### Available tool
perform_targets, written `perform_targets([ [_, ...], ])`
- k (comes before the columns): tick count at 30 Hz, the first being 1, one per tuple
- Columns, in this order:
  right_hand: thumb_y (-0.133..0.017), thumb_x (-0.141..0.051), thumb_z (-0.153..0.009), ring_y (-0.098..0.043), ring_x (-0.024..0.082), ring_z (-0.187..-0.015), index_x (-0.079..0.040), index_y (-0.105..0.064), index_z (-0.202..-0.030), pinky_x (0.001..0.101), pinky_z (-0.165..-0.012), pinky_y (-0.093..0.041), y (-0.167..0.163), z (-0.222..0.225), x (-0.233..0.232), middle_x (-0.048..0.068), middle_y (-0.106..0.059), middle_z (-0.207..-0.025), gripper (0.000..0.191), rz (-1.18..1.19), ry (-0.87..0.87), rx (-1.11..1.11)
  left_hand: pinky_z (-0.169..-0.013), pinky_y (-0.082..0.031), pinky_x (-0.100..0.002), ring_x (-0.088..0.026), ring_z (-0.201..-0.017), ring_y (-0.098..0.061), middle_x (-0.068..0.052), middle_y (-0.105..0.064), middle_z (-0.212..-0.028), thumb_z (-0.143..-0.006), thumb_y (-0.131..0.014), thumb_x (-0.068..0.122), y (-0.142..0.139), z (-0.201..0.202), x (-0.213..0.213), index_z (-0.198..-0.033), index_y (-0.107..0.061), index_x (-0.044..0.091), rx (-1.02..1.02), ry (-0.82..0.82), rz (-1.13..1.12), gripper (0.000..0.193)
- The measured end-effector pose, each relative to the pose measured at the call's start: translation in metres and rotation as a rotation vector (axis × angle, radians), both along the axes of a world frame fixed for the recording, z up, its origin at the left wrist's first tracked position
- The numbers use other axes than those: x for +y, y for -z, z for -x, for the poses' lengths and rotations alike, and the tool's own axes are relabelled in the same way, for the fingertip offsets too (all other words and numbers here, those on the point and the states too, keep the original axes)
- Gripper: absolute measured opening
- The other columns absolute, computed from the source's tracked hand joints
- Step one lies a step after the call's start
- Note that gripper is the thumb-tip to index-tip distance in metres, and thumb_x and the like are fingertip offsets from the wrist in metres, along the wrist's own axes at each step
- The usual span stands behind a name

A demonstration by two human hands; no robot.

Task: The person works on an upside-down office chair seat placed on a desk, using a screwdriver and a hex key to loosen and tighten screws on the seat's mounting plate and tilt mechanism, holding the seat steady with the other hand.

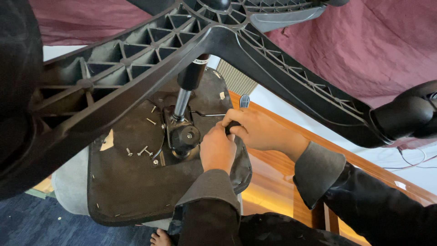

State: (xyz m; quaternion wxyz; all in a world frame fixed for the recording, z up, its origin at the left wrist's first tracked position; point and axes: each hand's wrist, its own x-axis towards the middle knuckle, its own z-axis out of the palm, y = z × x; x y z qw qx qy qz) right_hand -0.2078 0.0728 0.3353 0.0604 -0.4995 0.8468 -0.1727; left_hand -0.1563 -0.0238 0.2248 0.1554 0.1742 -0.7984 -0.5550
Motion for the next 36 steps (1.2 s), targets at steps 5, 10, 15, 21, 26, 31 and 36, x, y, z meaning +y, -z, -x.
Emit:
perform_targets([
  [5,-0.062,-0.033,-0.094,-0.074,0.029,-0.069,-0.013,-0.064,-0.115,0.04,-0.063,-0.057,-0.015,0.0,-0.008,0.012,-0.073,-0.079,0.029,-0.177,0.26,-0.06,-0.084,-0.055,-0.052,-0.038,-0.104,-0.068,-0.01,-0.073,-0.11,-0.093,-0.068,0.025,-0.007,-0.005,-0.001,-0.114,-0.065,0.014,-0.111,0.03,0.025,0.024],
  [10,-0.064,-0.034,-0.097,-0.073,0.032,-0.071,-0.014,-0.065,-0.113,0.0413,-0.066,-0.056,-0.008,0.0,-0.006,0.015,-0.072,-0.081,0.026,-0.146,0.188,0.165,-0.083,-0.055,-0.051,-0.037,-0.104,-0.068,-0.01,-0.071,-0.112,-0.091,-0.069,0.022,-0.008,-0.002,0.003,-0.116,-0.064,0.013,-0.103,0.008,0.004,0.027],
  [15,-0.06,-0.021,-0.094,-0.074,0.031,-0.084,-0.013,-0.063,-0.115,0.0417,-0.073,-0.056,-0.001,0.003,-0.002,0.011,-0.074,-0.092,0.023,-0.11,0.209,-0.082,-0.082,-0.055,-0.051,-0.037,-0.103,-0.068,-0.01,-0.071,-0.11,-0.089,-0.069,0.016,0.001,0.0,0.002,-0.115,-0.065,0.013,-0.044,-0.008,0.008,0.026],
  [21,-0.059,-0.019,-0.095,-0.074,0.028,-0.088,-0.011,-0.063,-0.113,0.0388,-0.076,-0.057,-0.012,-0.004,-0.01,0.009,-0.076,-0.095,0.02,-0.095,0.088,-0.135,-0.08,-0.056,-0.051,-0.036,-0.1,-0.07,-0.01,-0.071,-0.105,-0.089,-0.073,0.024,0.006,0.001,-0.002,-0.107,-0.065,0.011,-0.079,-0.033,0.09,0.023],
  [26,-0.061,-0.035,-0.098,-0.075,0.029,-0.076,-0.014,-0.063,-0.116,0.04,-0.07,-0.056,-0.021,-0.002,-0.02,0.013,-0.074,-0.08,0.028,-0.277,0.389,-0.133,-0.079,-0.055,-0.052,-0.037,-0.098,-0.069,-0.009,-0.071,-0.105,-0.087,-0.074,0.024,0.006,-0.001,-0.003,-0.109,-0.065,0.013,-0.095,-0.038,0.081,0.026],
  [31,-0.062,-0.031,-0.094,-0.074,0.03,-0.076,-0.014,-0.063,-0.115,0.0422,-0.068,-0.055,-0.011,-0.002,-0.017,0.013,-0.074,-0.084,0.027,-0.202,0.281,-0.065,-0.078,-0.056,-0.052,-0.038,-0.098,-0.069,-0.012,-0.071,-0.105,-0.087,-0.072,0.019,0.007,0.0,-0.001,-0.114,-0.064,0.012,-0.018,-0.089,0.064,0.029],
  [36,-0.058,-0.019,-0.091,-0.072,0.032,-0.091,-0.014,-0.063,-0.117,0.0428,-0.077,-0.055,-0.007,0.002,-0.011,0.012,-0.075,-0.099,0.027,-0.113,0.104,-0.062,-0.083,-0.055,-0.05,-0.036,-0.101,-0.07,-0.011,-0.072,-0.107,-0.086,-0.074,0.02,0.004,-0.002,-0.007,-0.11,-0.066,0.011,-0.031,-0.044,0.089,0.026],
])
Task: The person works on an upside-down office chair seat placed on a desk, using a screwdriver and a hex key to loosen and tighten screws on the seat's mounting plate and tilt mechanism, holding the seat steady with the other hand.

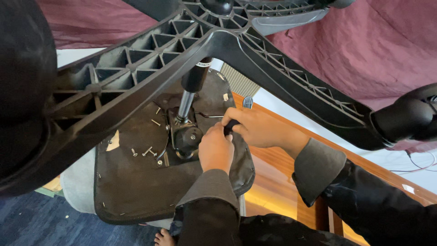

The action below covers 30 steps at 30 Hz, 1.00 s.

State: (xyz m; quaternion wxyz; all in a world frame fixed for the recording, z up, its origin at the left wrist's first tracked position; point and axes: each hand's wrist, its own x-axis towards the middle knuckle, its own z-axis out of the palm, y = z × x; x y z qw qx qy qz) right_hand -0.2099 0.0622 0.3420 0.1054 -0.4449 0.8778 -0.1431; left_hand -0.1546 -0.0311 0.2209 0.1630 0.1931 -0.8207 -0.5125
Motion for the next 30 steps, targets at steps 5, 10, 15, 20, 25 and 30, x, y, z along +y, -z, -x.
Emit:
perform_targets([
  [5,-0.062,-0.031,-0.094,-0.076,0.028,-0.083,-0.018,-0.062,-0.118,0.0407,-0.074,-0.058,-0.005,-0.001,-0.002,0.011,-0.076,-0.092,0.027,-0.084,0.179,-0.095,-0.08,-0.056,-0.051,-0.037,-0.1,-0.069,-0.01,-0.069,-0.11,-0.086,-0.074,0.022,-0.009,-0.005,-0.002,-0.117,-0.063,0.013,-0.087,0.027,0.046,0.034],
  [10,-0.063,-0.034,-0.096,-0.076,0.029,-0.073,-0.016,-0.064,-0.114,0.0419,-0.067,-0.059,-0.001,-0.004,-0.003,0.012,-0.073,-0.08,0.025,-0.063,0.265,0.027,-0.079,-0.056,-0.051,-0.036,-0.101,-0.069,-0.009,-0.067,-0.11,-0.087,-0.073,0.021,-0.009,-0.005,0.004,-0.117,-0.062,0.013,-0.078,0.023,0.047,0.033],
  [15,-0.059,-0.02,-0.093,-0.072,0.033,-0.087,-0.011,-0.063,-0.112,0.0439,-0.075,-0.055,0.01,0.001,0.003,0.011,-0.074,-0.095,0.022,0.043,0.074,0.004,-0.08,-0.056,-0.05,-0.036,-0.1,-0.069,-0.009,-0.068,-0.109,-0.088,-0.072,0.019,0.002,0.002,0.008,-0.115,-0.063,0.012,-0.03,0.009,0.025,0.03],
  [20,-0.059,-0.018,-0.092,-0.072,0.031,-0.098,-0.011,-0.066,-0.11,0.042,-0.084,-0.055,0.014,0.001,0.005,0.01,-0.078,-0.101,0.02,0.11,-0.049,-0.001,-0.08,-0.057,-0.05,-0.035,-0.1,-0.07,-0.009,-0.069,-0.105,-0.087,-0.074,0.025,0.007,0.004,0.004,-0.111,-0.065,0.012,-0.027,0.013,0.034,0.029],
  [25,-0.065,-0.034,-0.091,-0.072,0.033,-0.087,-0.014,-0.06,-0.126,0.043,-0.075,-0.055,0.007,0.002,-0.001,0.013,-0.074,-0.099,0.04,-0.019,0.173,0.02,-0.079,-0.056,-0.051,-0.036,-0.1,-0.069,-0.008,-0.069,-0.107,-0.091,-0.072,0.028,0.003,0.001,0.005,-0.11,-0.064,0.013,-0.094,0.025,0.075,0.025],
  [30,-0.061,-0.029,-0.093,-0.073,0.034,-0.083,-0.014,-0.064,-0.114,0.0444,-0.073,-0.055,0.009,0.001,0.003,0.012,-0.075,-0.093,0.026,-0.027,0.179,0.027,-0.079,-0.057,-0.05,-0.037,-0.099,-0.069,-0.01,-0.068,-0.108,-0.085,-0.076,0.025,0.004,0.003,0.008,-0.113,-0.061,0.011,-0.066,0.031,0.098,0.034],
])
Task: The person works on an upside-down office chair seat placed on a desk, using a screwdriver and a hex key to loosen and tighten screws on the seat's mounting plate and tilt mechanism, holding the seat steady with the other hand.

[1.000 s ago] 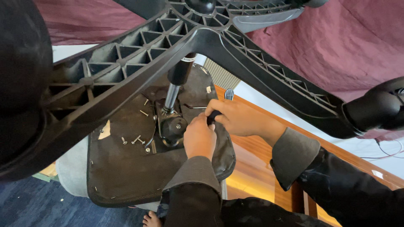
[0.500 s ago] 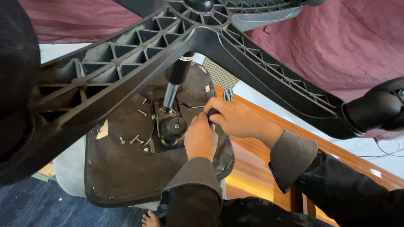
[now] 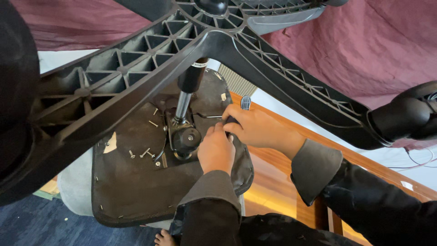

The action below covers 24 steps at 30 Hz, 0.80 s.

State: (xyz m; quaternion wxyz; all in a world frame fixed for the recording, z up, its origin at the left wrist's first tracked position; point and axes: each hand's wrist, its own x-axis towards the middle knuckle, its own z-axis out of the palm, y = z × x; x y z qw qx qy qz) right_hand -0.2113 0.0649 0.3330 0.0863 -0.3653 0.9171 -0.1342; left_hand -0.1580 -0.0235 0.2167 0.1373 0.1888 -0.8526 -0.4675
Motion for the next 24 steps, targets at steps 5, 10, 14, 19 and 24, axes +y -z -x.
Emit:
perform_targets([
  [5,-0.059,-0.013,-0.091,-0.07,0.033,-0.097,-0.011,-0.065,-0.106,0.043,-0.082,-0.054,0.007,-0.004,0.004,0.012,-0.075,-0.098,0.016,0.128,-0.223,-0.002,-0.079,-0.056,-0.05,-0.037,-0.1,-0.069,-0.01,-0.07,-0.106,-0.086,-0.074,0.021,0.004,0.001,0.0,-0.108,-0.064,0.012,0.055,-0.008,-0.055,0.026],
  [10,-0.064,-0.024,-0.093,-0.075,0.029,-0.092,-0.01,-0.065,-0.112,0.0399,-0.079,-0.057,-0.003,-0.015,0.0,0.012,-0.076,-0.1,0.023,0.146,-0.151,-0.128,-0.081,-0.056,-0.05,-0.037,-0.1,-0.069,-0.01,-0.07,-0.106,-0.091,-0.072,0.023,0.003,-0.008,-0.003,-0.108,-0.065,0.013,-0.006,0.017,-0.057,0.021],
  [14,-0.064,-0.035,-0.093,-0.073,0.033,-0.081,-0.013,-0.062,-0.119,0.0423,-0.071,-0.056,-0.017,-0.018,-0.007,0.014,-0.075,-0.094,0.034,-0.055,0.049,-0.04,-0.079,-0.055,-0.052,-0.038,-0.099,-0.068,-0.01,-0.07,-0.104,-0.09,-0.072,0.023,0.0,-0.011,-0.001,-0.108,-0.066,0.013,0.027,-0.006,-0.053,0.022],
  [19,-0.059,-0.03,-0.092,-0.075,0.033,-0.078,-0.016,-0.062,-0.118,0.0431,-0.071,-0.056,-0.016,-0.017,-0.003,0.012,-0.077,-0.091,0.029,-0.106,0.082,-0.086,-0.079,-0.056,-0.051,-0.036,-0.099,-0.069,-0.01,-0.07,-0.105,-0.088,-0.072,0.019,0.002,-0.01,0.003,-0.108,-0.065,0.012,0.073,-0.014,-0.052,0.022],
  [24,-0.06,-0.017,-0.089,-0.071,0.035,-0.094,-0.012,-0.065,-0.115,0.0442,-0.078,-0.055,-0.008,-0.012,0.004,0.014,-0.076,-0.101,0.026,0.052,-0.262,-0.015,-0.079,-0.056,-0.05,-0.035,-0.1,-0.069,-0.009,-0.07,-0.105,-0.086,-0.074,0.021,0.003,-0.007,0.002,-0.105,-0.065,0.01,0.063,-0.013,-0.033,0.023],
])
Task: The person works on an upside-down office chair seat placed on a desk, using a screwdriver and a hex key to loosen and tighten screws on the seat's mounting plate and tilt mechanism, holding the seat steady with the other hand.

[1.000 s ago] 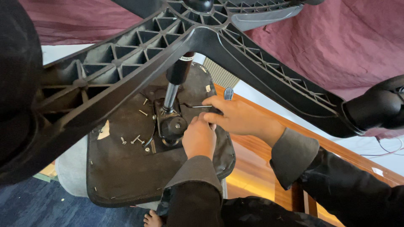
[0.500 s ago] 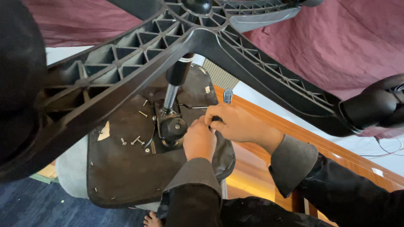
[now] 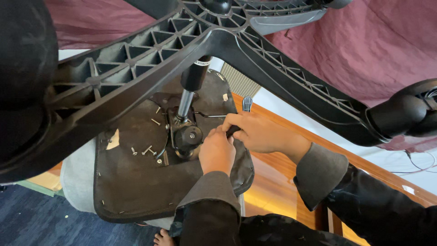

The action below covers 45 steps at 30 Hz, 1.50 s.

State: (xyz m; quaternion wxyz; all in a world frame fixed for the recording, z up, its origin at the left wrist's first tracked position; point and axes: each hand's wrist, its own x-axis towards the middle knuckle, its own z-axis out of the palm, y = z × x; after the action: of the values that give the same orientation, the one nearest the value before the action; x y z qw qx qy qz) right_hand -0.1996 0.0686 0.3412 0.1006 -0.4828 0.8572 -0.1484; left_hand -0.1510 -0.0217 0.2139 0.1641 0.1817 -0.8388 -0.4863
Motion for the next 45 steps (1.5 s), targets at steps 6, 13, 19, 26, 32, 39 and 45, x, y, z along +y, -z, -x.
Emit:
perform_targets([
  [6,-0.062,-0.036,-0.094,-0.075,0.034,-0.079,-0.015,-0.06,-0.121,0.0442,-0.072,-0.058,-0.014,-0.006,-0.01,0.016,-0.075,-0.088,0.035,-0.189,0.436,-0.17,-0.078,-0.057,-0.05,-0.035,-0.099,-0.069,-0.008,-0.07,-0.106,-0.088,-0.073,0.025,-0.005,-0.005,-0.002,-0.109,-0.065,0.012,-0.064,-0.007,0.037,0.026],
  [13,-0.06,-0.025,-0.092,-0.072,0.035,-0.079,-0.017,-0.06,-0.121,0.0472,-0.072,-0.055,-0.009,-0.009,-0.009,0.013,-0.074,-0.088,0.03,-0.146,0.341,-0.075,-0.076,-0.057,-0.05,-0.036,-0.097,-0.07,-0.009,-0.07,-0.105,-0.088,-0.071,0.019,-0.002,-0.001,0.004,-0.113,-0.065,0.011,0.009,-0.042,-0.03,0.027],
  [19,-0.056,-0.017,-0.09,-0.07,0.037,-0.091,-0.013,-0.062,-0.118,0.047,-0.077,-0.053,-0.004,-0.004,-0.003,0.014,-0.075,-0.095,0.028,0.027,-0.054,0.015,-0.08,-0.057,-0.051,-0.036,-0.099,-0.07,-0.01,-0.071,-0.105,-0.088,-0.072,0.023,0.001,0.001,-0.002,-0.108,-0.066,0.011,-0.051,-0.005,-0.02,0.024],
  [26,-0.063,-0.037,-0.095,-0.074,0.033,-0.081,-0.015,-0.06,-0.117,0.0443,-0.071,-0.056,-0.008,-0.002,-0.007,0.014,-0.073,-0.086,0.032,-0.122,0.335,-0.041,-0.079,-0.056,-0.051,-0.037,-0.1,-0.069,-0.009,-0.07,-0.108,-0.088,-0.073,0.026,-0.004,-0.003,0.0,-0.11,-0.064,0.013,-0.116,-0.003,-0.01,0.026],
  [32,-0.058,-0.026,-0.093,-0.073,0.034,-0.083,-0.015,-0.059,-0.119,0.0459,-0.074,-0.055,-0.001,0.0,-0.001,0.014,-0.073,-0.09,0.029,-0.091,0.265,-0.066,-0.081,-0.057,-0.049,-0.037,-0.101,-0.069,-0.011,-0.07,-0.108,-0.087,-0.071,0.017,0.001,0.002,0.002,-0.112,-0.063,0.01,0.039,0.011,-0.021,0.027],
  [39,-0.062,-0.025,-0.09,-0.071,0.036,-0.088,-0.014,-0.061,-0.118,0.0461,-0.074,-0.055,-0.005,-0.002,-0.003,0.014,-0.074,-0.098,0.031,-0.03,0.14,-0.001,-0.082,-0.056,-0.05,-0.036,-0.102,-0.069,-0.009,-0.07,-0.108,-0.092,-0.07,0.023,-0.003,0.003,-0.003,-0.11,-0.064,0.011,-0.086,0.038,0.005,0.022],
  [45,-0.061,-0.037,-0.096,-0.075,0.033,-0.077,-0.015,-0.062,-0.117,0.0438,-0.072,-0.057,-0.01,0.003,-0.008,0.016,-0.075,-0.084,0.03,-0.157,0.389,-0.103,-0.08,-0.056,-0.05,-0.036,-0.101,-0.069,-0.009,-0.07,-0.106,-0.089,-0.071,0.021,-0.008,0.0,0.0,-0.108,-0.064,0.01,-0.058,0.02,-0.014,0.023],
])
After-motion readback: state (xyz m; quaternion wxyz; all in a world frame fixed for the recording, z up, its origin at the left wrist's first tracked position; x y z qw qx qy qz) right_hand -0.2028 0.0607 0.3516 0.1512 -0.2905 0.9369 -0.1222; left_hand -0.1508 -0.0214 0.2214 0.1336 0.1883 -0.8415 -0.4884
